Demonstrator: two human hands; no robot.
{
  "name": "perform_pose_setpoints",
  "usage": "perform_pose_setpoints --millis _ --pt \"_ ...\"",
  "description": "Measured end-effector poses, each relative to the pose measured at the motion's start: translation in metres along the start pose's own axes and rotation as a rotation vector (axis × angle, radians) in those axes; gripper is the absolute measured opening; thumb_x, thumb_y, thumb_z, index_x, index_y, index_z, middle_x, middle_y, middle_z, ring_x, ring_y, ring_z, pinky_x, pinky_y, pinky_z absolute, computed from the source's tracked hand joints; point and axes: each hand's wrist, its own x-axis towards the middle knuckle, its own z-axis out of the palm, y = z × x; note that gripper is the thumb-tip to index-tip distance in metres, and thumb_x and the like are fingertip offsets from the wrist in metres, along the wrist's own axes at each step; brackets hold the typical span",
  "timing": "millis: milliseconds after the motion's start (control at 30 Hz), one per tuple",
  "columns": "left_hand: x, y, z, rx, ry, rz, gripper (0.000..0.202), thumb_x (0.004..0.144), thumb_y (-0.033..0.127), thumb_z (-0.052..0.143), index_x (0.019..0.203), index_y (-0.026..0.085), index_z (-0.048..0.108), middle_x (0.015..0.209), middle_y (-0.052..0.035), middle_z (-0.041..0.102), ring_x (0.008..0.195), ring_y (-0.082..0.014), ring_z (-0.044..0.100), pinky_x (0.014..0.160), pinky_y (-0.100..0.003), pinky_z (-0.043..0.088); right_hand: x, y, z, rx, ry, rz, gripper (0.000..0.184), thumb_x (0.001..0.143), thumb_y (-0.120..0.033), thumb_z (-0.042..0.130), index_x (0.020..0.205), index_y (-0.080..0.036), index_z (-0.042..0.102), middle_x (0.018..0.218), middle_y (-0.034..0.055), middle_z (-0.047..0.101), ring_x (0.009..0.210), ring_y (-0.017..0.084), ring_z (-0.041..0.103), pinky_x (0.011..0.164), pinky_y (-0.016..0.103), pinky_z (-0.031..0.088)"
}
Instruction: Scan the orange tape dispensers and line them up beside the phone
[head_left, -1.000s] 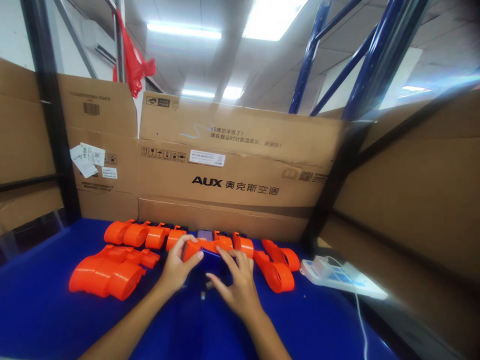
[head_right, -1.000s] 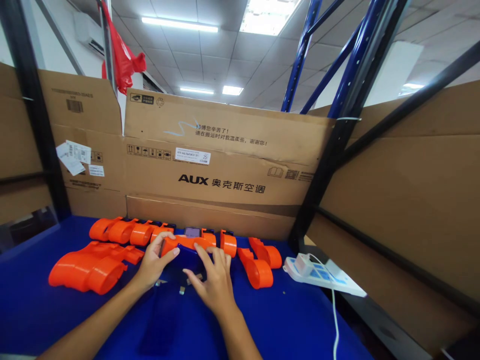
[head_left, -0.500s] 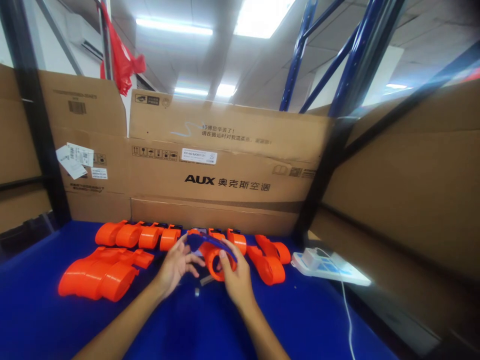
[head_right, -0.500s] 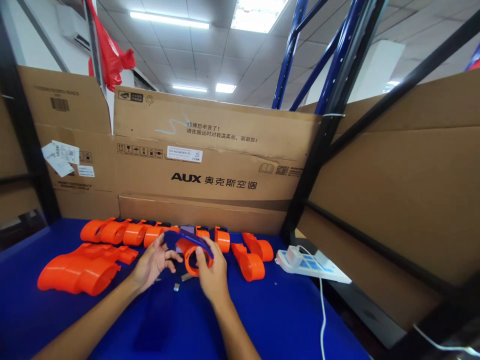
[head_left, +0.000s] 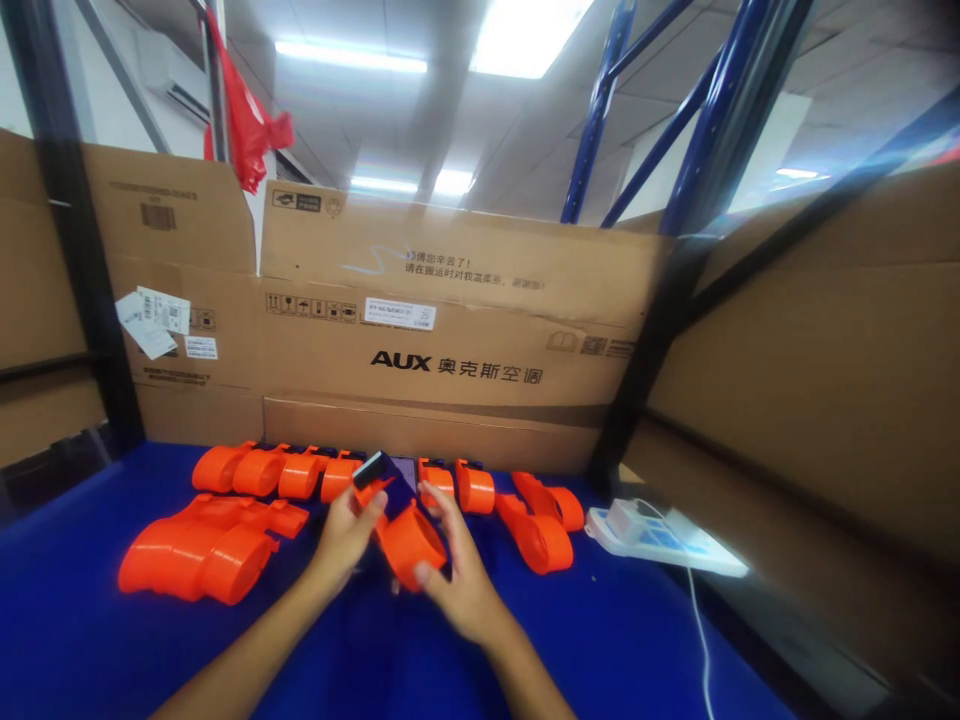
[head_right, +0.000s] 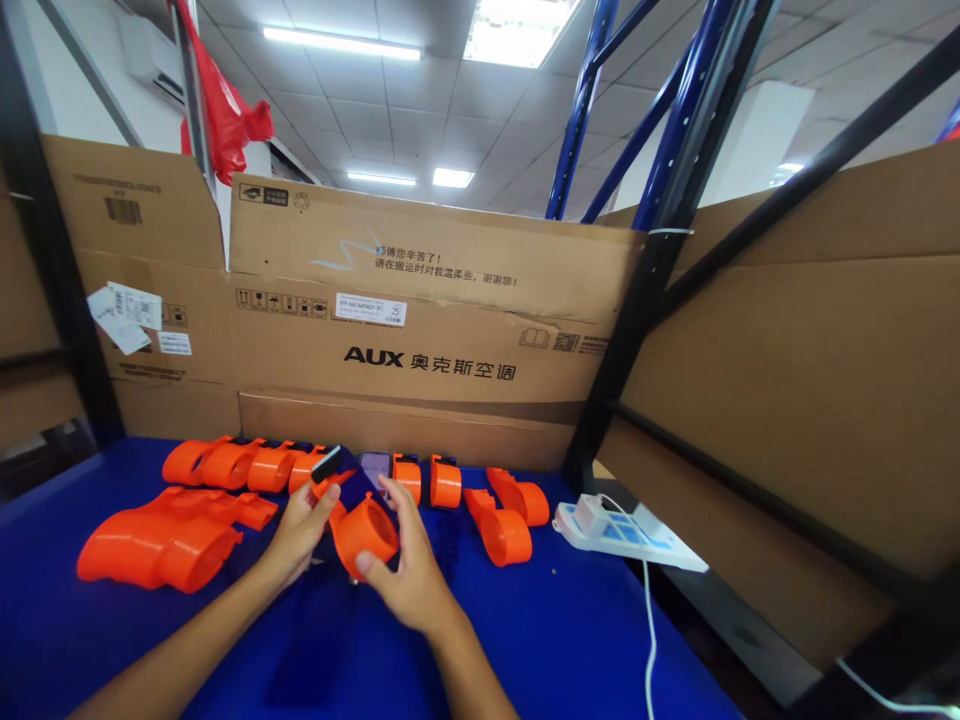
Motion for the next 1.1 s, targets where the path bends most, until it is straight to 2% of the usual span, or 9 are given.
perform_pose_setpoints --millis 100,233,333,467,633,733,800,933,1100 --pt "0.002 -0.003 -0.001 -0.022 0.05 -0.039 0.045 0.068 0.056 0.081 0.083 0.015 0.066 0.065 0.0027 0.063 0.059 -0.0115 0.057 0.058 -0.021 0.046 -0.001 -0.004 0.001 -0.164 -0.076 -0.085 0.085 0.076 -0.055 0.076 0.148 -0.024 0.042 0.154 0.0151 0.039 0.139 0.034 0.044 0.113 0.046 0.04" --pt "0.002 -0.006 -0.002 -0.013 0.031 -0.138 0.049 0.068 0.063 0.077 0.076 0.017 0.061 0.054 0.0053 0.056 0.043 -0.0097 0.052 0.043 -0.019 0.04 0.0 -0.002 0.003 -0.16 -0.041 -0.117 0.073 0.08 -0.046 0.074 0.144 -0.025 0.047 0.146 0.0134 0.051 0.132 0.032 0.052 0.11 0.043 0.044" --pt "0.001 -0.004 -0.002 0.009 -0.116 -0.186 0.053 0.074 0.069 0.067 0.084 0.017 0.061 0.055 0.0014 0.061 0.041 -0.0132 0.057 0.037 -0.02 0.039 0.0 0.003 0.005 -0.096 0.077 -0.09 0.062 0.082 -0.045 0.071 0.137 -0.023 0.054 0.135 0.0124 0.061 0.121 0.031 0.06 0.104 0.042 0.048" --pt "-0.006 -0.001 0.001 0.083 -0.338 -0.12 0.061 0.081 0.066 0.062 0.116 0.016 0.063 0.079 -0.0083 0.074 0.049 -0.0158 0.064 0.039 -0.022 0.04 0.005 0.007 -0.001 -0.012 0.348 0.053 0.043 0.088 -0.047 0.062 0.121 -0.018 0.063 0.111 0.0099 0.072 0.101 0.028 0.068 0.092 0.039 0.054" --pt "-0.019 0.007 0.007 0.442 -0.516 0.117 0.042 0.08 0.042 0.073 0.118 0.023 0.07 0.093 -0.0095 0.077 0.071 -0.0205 0.068 0.061 -0.029 0.05 0.022 0.009 -0.048 0.005 0.682 0.234 0.043 0.087 -0.056 0.06 0.101 -0.016 0.067 0.093 0.0077 0.073 0.086 0.024 0.066 0.08 0.035 0.054" --pt "-0.025 0.024 0.016 0.634 -0.598 0.314 0.034 0.08 0.037 0.074 0.114 0.029 0.073 0.101 -0.008 0.077 0.089 -0.0261 0.069 0.084 -0.038 0.051 0.026 0.019 -0.09 -0.142 0.728 0.341 0.048 0.079 -0.061 0.067 0.092 -0.015 0.068 0.075 0.0022 0.069 0.067 0.019 0.06 0.063 0.029 0.05" --pt "-0.027 0.036 0.03 0.754 -0.677 0.413 0.033 0.083 0.039 0.071 0.114 0.03 0.072 0.108 -0.0072 0.075 0.1 -0.0286 0.066 0.097 -0.044 0.046 0.024 0.028 -0.113 -0.217 0.683 0.426 0.05 0.078 -0.063 0.067 0.088 -0.014 0.07 0.07 0.0014 0.069 0.063 0.018 0.059 0.058 0.027 0.046" --pt "-0.031 0.046 0.079 1.052 -0.863 0.581 0.052 0.087 0.048 0.062 0.132 0.023 0.06 0.125 -0.0099 0.068 0.113 -0.0302 0.06 0.102 -0.047 0.043 0.019 0.042 -0.133 -0.219 0.61 0.522 0.052 0.075 -0.063 0.068 0.091 -0.013 0.073 0.076 0.0053 0.074 0.07 0.023 0.066 0.062 0.028 0.049" --pt "-0.037 0.011 0.148 1.337 -0.907 0.652 0.064 0.083 0.054 0.061 0.128 0.009 0.057 0.123 -0.0188 0.065 0.114 -0.0346 0.057 0.099 -0.048 0.044 0.022 0.044 -0.135 -0.205 0.664 0.514 0.058 0.076 -0.066 0.063 0.091 -0.012 0.074 0.076 0.0076 0.074 0.069 0.023 0.065 0.059 0.028 0.049"
